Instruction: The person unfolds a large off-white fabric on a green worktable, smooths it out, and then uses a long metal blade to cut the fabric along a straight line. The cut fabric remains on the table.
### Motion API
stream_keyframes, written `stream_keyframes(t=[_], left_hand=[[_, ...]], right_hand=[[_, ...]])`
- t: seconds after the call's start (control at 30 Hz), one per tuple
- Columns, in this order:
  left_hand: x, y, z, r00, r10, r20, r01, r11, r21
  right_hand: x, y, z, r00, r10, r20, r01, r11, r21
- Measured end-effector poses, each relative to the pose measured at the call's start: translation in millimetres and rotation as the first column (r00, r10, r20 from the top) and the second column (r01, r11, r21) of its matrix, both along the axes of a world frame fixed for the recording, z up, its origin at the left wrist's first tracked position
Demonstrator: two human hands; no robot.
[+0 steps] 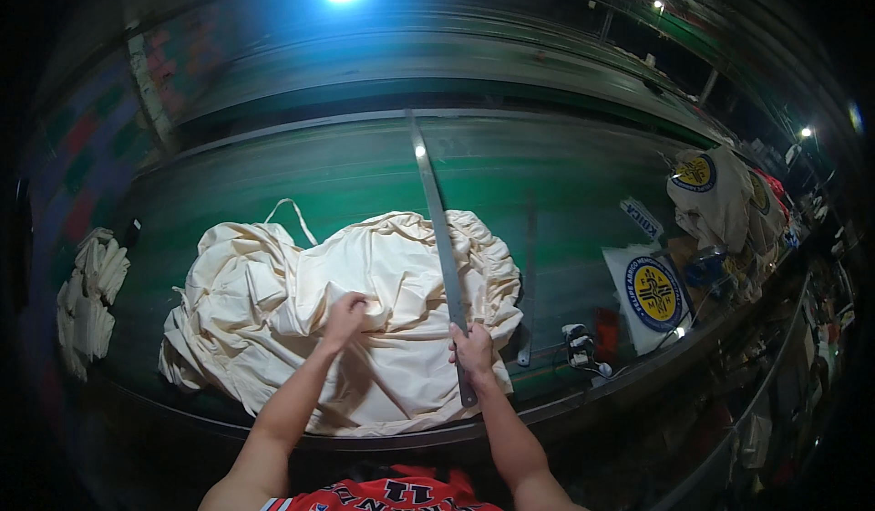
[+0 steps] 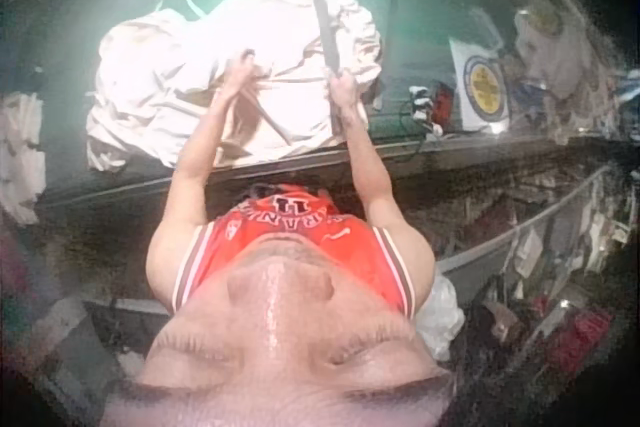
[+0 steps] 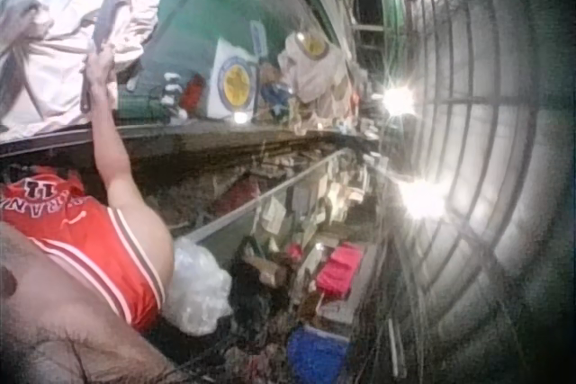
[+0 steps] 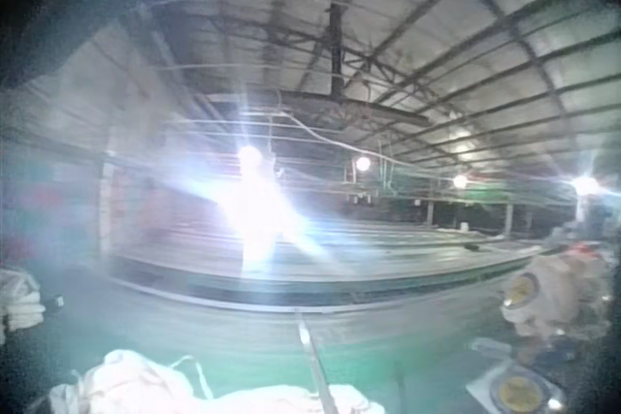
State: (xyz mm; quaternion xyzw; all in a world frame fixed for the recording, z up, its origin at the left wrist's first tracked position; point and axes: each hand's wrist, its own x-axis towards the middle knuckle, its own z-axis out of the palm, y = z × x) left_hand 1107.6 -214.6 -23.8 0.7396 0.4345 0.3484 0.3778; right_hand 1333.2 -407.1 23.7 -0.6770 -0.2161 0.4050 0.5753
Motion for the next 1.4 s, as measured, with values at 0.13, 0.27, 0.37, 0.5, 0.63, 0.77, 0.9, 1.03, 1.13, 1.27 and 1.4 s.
stream_keyframes(t=[0.13, 0.27, 0.37, 0.5, 0.63, 0.77, 0.9, 1.03, 1.13, 1.27, 1.4], left_hand=[[-101.6, 49.1, -10.3, 0.963, 0.266, -0.045, -0.253, 0.949, 0.187], [-187.8, 60.2, -11.2, 0.756, 0.49, -0.434, -0.369, 0.867, 0.335], [-232.0, 59.5, -1.8, 0.449, 0.541, -0.712, -0.472, 0.819, 0.325], [-290.2, 63.7, 17.3, 0.398, 0.551, -0.734, -0.44, 0.816, 0.374], [-344.6, 78.2, 26.5, 0.499, 0.373, -0.782, -0.36, 0.91, 0.204], [-381.7, 83.7, 25.1, 0.565, -0.083, -0.821, -0.012, 0.994, -0.109], [-390.5, 66.5, 24.1, 0.326, -0.615, -0.718, 0.347, 0.784, -0.514], [-404.5, 77.4, 29.0, 0.552, -0.558, -0.62, 0.296, 0.826, -0.48], [-411.0, 118.7, 19.5, 0.79, 0.059, -0.611, -0.019, 0.997, 0.073], [-429.1, 161.6, -3.5, 0.706, 0.544, -0.453, -0.422, 0.838, 0.347], [-434.3, 166.4, -9.8, 0.811, 0.375, -0.448, -0.464, 0.88, -0.102]], right_hand=[[-45.7, -5.4, -0.9, 0.99, 0.144, -0.008, -0.144, 0.989, -0.025], [-88.1, -18.1, -3.3, 0.978, 0.209, -0.023, -0.21, 0.974, -0.085], [-117.8, -24.0, -4.8, 0.962, 0.266, -0.062, -0.271, 0.958, -0.095], [-164.1, -19.8, -3.3, 0.95, 0.3, -0.086, -0.309, 0.945, -0.108], [-215.8, -16.7, 2.0, 0.965, 0.259, -0.049, -0.263, 0.958, -0.113], [-258.6, -22.1, 4.4, 0.963, 0.27, -0.002, -0.267, 0.95, -0.165], [-295.3, -31.4, -3.2, 0.97, 0.244, 0.006, -0.237, 0.947, -0.215], [-325.1, -34.6, -11.9, 0.972, 0.234, 0.025, -0.225, 0.955, -0.196], [-343.1, -36.3, -14.6, 0.965, 0.242, 0.105, -0.212, 0.948, -0.236], [-351.9, -46.8, -5.8, 0.963, 0.244, 0.114, -0.213, 0.949, -0.232], [-348.9, -67.0, 4.9, 0.96, 0.267, 0.08, -0.237, 0.934, -0.266]])
